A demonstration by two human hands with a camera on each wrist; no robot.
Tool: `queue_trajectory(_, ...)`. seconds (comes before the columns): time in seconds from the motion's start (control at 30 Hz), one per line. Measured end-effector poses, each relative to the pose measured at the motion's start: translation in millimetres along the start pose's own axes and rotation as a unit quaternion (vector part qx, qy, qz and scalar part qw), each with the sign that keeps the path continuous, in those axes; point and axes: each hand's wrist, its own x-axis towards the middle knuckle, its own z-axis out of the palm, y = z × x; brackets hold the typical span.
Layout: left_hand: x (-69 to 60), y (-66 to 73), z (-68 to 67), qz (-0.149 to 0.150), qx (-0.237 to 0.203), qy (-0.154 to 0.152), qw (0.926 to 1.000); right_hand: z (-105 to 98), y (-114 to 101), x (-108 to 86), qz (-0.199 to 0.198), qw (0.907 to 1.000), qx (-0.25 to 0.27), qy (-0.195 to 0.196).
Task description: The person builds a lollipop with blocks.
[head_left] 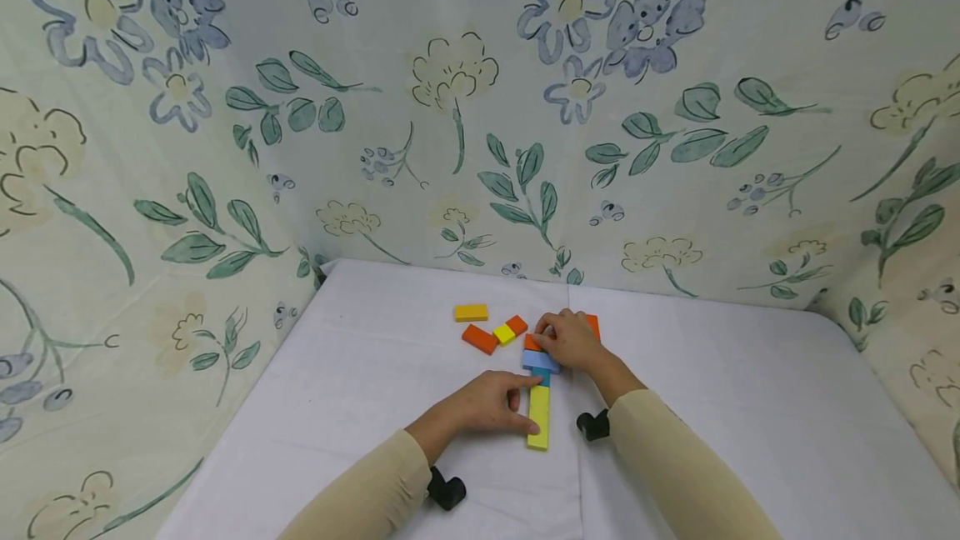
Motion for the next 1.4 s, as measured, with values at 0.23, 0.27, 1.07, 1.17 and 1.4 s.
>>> queue_trajectory(0.23,-0.1,1.2,0.2,0.003,-0.003,0.000,1.0000,-1,0,-1.8,0.001,1.0000,0.001,-0.002)
queue_trajectory(0.27,0.1,1.3,0.2,0.003,-0.002,-0.001,1.0000,-1,0,-2.3,0.001,1.0000,0.001,-0.002)
queue_trajectory(1.07,-0.1,4.3,-0.2,-0.019,0.003,-0.003,0.9998,-28,23,-17.5,0.054,0.9973,0.050,-0.001)
queue_trajectory(1.17,-0.4,4.2,-0.5,-0.021,0.004,-0.001,0.9998,-26,24,-17.8,0.049,0.9973,0.052,-0.013)
queue_trajectory(1.4,-1.1,3.9,-0.2,-0.018,-0.001,-0.002,0.9998,-23,23,-18.9,0.045,0.9974,0.048,-0.031)
